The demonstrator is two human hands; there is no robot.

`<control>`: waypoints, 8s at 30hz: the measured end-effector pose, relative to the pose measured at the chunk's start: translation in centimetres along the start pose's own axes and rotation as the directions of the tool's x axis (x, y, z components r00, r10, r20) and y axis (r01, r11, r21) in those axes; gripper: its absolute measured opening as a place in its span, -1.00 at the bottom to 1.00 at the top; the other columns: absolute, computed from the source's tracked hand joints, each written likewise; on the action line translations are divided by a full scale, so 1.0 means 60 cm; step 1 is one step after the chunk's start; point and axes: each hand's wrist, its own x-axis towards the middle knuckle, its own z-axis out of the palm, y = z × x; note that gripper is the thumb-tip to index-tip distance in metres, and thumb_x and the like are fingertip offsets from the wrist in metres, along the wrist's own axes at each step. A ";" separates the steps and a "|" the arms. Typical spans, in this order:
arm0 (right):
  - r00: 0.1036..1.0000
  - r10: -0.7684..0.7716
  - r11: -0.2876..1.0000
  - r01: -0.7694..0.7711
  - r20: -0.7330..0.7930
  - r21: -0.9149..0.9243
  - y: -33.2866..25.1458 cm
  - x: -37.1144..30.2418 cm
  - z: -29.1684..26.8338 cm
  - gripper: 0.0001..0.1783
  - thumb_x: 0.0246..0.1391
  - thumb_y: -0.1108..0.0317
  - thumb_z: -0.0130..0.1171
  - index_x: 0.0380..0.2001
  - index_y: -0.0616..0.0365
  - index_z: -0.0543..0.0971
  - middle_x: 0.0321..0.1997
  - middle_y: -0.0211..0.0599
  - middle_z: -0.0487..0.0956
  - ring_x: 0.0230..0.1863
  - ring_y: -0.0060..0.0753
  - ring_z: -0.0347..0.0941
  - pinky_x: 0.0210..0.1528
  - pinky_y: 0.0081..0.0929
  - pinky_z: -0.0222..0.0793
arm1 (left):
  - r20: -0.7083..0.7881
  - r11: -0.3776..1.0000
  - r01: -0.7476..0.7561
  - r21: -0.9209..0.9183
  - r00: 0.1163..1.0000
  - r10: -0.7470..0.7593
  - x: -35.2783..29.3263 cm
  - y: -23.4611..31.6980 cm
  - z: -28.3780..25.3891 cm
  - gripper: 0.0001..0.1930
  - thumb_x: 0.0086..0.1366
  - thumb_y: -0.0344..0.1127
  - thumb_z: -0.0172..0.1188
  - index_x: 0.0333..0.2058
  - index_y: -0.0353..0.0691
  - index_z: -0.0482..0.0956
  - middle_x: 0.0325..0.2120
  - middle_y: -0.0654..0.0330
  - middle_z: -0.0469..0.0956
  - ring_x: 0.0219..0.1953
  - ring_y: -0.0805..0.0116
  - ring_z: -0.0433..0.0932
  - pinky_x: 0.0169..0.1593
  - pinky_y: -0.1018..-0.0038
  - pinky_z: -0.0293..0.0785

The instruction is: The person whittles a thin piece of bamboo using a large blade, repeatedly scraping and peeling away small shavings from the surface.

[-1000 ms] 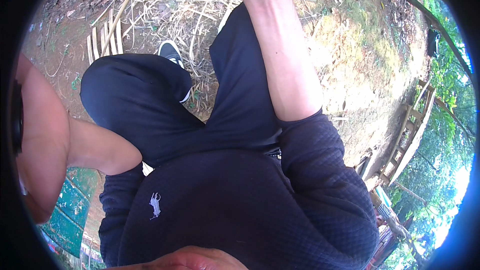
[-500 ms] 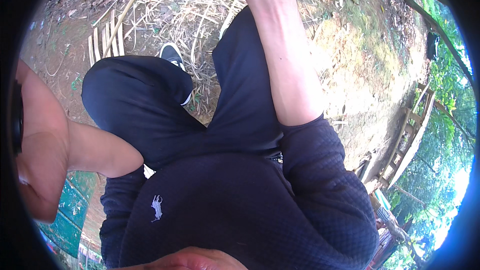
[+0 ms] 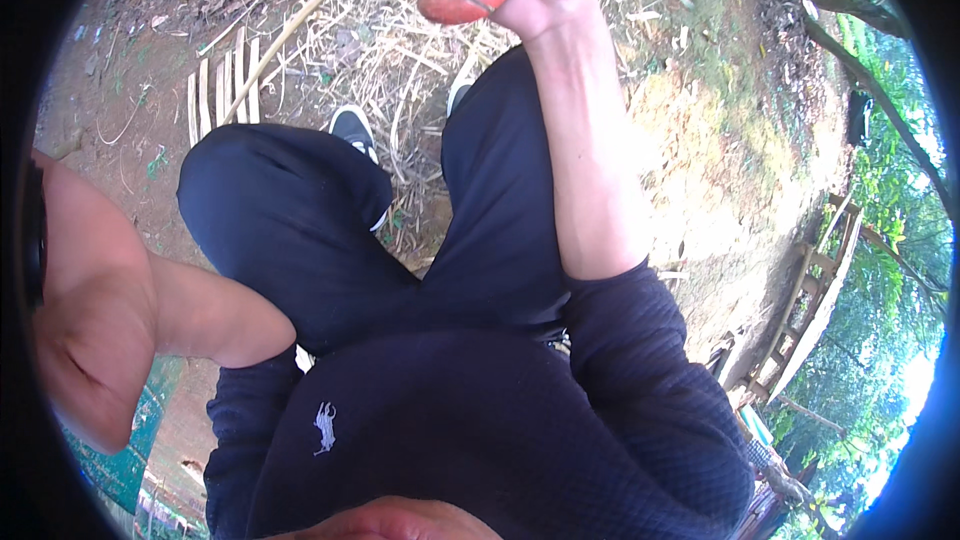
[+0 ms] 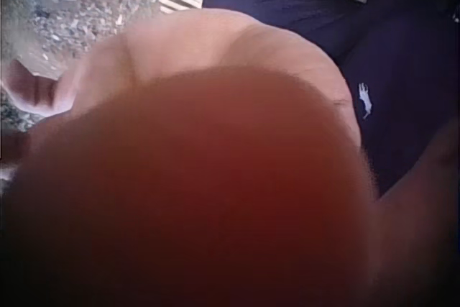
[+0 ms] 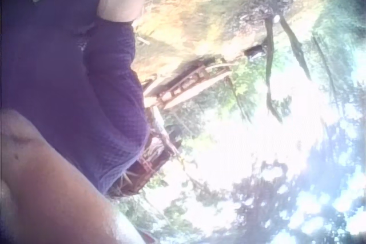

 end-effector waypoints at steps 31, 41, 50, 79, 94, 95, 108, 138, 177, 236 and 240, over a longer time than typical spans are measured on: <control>0.999 0.053 0.997 -0.053 0.006 0.053 0.008 0.005 0.003 -0.61 0.39 0.20 -0.11 -0.36 0.23 0.58 -0.85 -0.72 0.20 -0.85 -0.72 0.10 -0.51 -0.52 0.32 | 0.052 0.840 -0.135 0.525 0.991 0.127 0.128 -0.040 0.002 -0.72 0.44 -0.24 -0.04 -0.25 -0.34 0.56 -0.36 0.19 0.57 -0.22 0.37 0.53 -0.08 0.46 0.39; 0.999 0.014 0.999 -0.017 0.046 0.045 0.003 0.006 -0.004 -0.65 0.40 0.33 -0.11 -0.34 0.37 0.55 -0.82 -0.68 0.16 -0.83 -0.74 0.06 -0.49 -0.59 0.20 | 0.159 0.242 0.013 0.970 0.719 -0.677 0.100 -0.127 -0.031 -0.67 0.50 -0.17 -0.02 -0.17 -0.38 0.51 -0.47 -0.10 0.52 -0.34 -0.06 0.54 -0.21 0.15 0.41; 0.996 0.012 0.997 -0.018 0.085 0.072 0.006 0.001 0.003 -0.67 0.41 0.35 -0.14 -0.26 0.42 0.52 -0.82 -0.66 0.17 -0.83 -0.75 0.05 -0.52 -0.62 0.18 | 0.119 0.237 0.009 0.972 0.847 -0.518 0.096 -0.121 -0.035 -0.86 0.38 -0.39 0.07 -0.25 -0.31 0.57 -0.49 -0.12 0.56 -0.32 -0.17 0.57 -0.23 0.07 0.42; 0.946 -0.260 0.444 -0.060 -0.193 -0.894 0.057 -0.012 0.056 -0.43 0.38 -0.13 -0.04 -0.42 0.21 0.46 -0.74 -0.54 0.28 -0.78 -0.72 0.16 -0.78 -0.65 0.00 | -0.159 0.157 0.209 0.965 0.946 -0.284 0.132 -0.069 -0.083 -0.75 0.39 -0.48 -0.01 -0.16 -0.36 0.68 -0.65 -0.06 0.54 -0.61 0.13 0.53 -0.39 0.19 0.39; 0.944 -0.314 -0.081 0.081 0.103 -0.993 0.068 -0.010 0.054 -0.42 0.18 -0.11 0.27 -0.60 0.23 0.53 -0.74 -0.53 0.36 -0.63 -0.69 0.18 -0.56 -0.54 0.09 | -0.116 0.237 0.194 0.952 0.944 -0.308 0.129 -0.063 -0.070 -0.82 0.25 -0.52 0.01 -0.31 -0.42 0.61 -0.61 -0.23 0.48 -0.56 -0.10 0.51 -0.41 0.14 0.36; 0.945 -0.304 -0.111 0.088 0.118 -0.990 0.067 -0.012 0.058 -0.42 0.17 -0.11 0.29 -0.59 0.24 0.54 -0.74 -0.51 0.36 -0.63 -0.68 0.18 -0.57 -0.53 0.09 | -0.112 0.240 0.191 0.952 0.944 -0.309 0.130 -0.062 -0.069 -0.81 0.24 -0.53 0.01 -0.30 -0.41 0.61 -0.60 -0.23 0.49 -0.55 -0.10 0.53 -0.40 0.14 0.38; 0.958 -0.251 -0.276 0.063 0.135 -0.959 0.072 -0.019 0.084 -0.44 0.00 -0.09 0.45 -0.49 0.30 0.62 -0.79 -0.41 0.40 -0.67 -0.64 0.27 -0.58 -0.51 0.22 | -0.119 0.224 0.192 0.955 0.946 -0.300 0.127 -0.072 -0.075 -0.73 0.24 -0.56 0.01 -0.16 -0.35 0.67 -0.51 -0.18 0.60 -0.43 0.03 0.67 -0.32 0.19 0.50; 0.922 -0.376 -0.208 0.011 0.090 -0.978 0.077 -0.020 0.081 -0.47 -0.06 -0.06 0.50 -0.40 0.27 0.68 -0.74 -0.41 0.48 -0.65 -0.66 0.36 -0.55 -0.55 0.29 | -0.145 0.236 0.243 0.941 0.919 -0.366 0.129 -0.054 -0.066 -0.85 0.21 -0.56 0.01 -0.35 -0.43 0.58 -0.61 -0.20 0.52 -0.55 0.01 0.59 -0.42 0.13 0.40; 0.873 -0.459 -0.305 0.019 0.164 -0.952 0.073 -0.020 0.075 -0.50 -0.17 -0.01 0.56 -0.34 0.21 0.71 -0.64 -0.33 0.60 -0.59 -0.56 0.50 -0.47 -0.50 0.39 | -0.136 0.219 0.219 0.951 0.931 -0.339 0.127 -0.060 -0.079 -0.87 0.20 -0.57 -0.01 -0.42 -0.46 0.52 -0.60 -0.21 0.51 -0.51 -0.06 0.59 -0.35 0.07 0.40; 0.827 -0.196 0.962 0.057 -0.527 -0.268 0.000 -0.031 -0.065 -0.43 0.42 0.02 -0.15 -0.66 0.09 0.33 -0.81 -0.41 0.27 -0.78 -0.45 0.24 -0.67 -0.30 0.40 | 0.067 0.295 0.093 0.951 0.869 -0.490 0.147 -0.155 -0.043 -0.64 0.58 -0.19 -0.17 -0.10 -0.33 0.55 -0.55 0.36 0.25 -0.47 0.56 0.20 -0.36 0.58 0.17; 0.824 -0.096 0.995 0.080 -0.558 -0.052 0.034 0.013 -0.127 -0.42 0.44 0.10 -0.27 -0.66 0.17 0.31 -0.79 -0.36 0.26 -0.79 -0.35 0.25 -0.71 -0.20 0.35 | 0.199 0.279 -0.068 0.958 0.859 -0.471 0.129 -0.180 0.001 -0.61 0.55 -0.12 -0.07 -0.23 -0.42 0.45 -0.44 0.19 0.41 -0.33 0.38 0.30 -0.21 0.47 0.31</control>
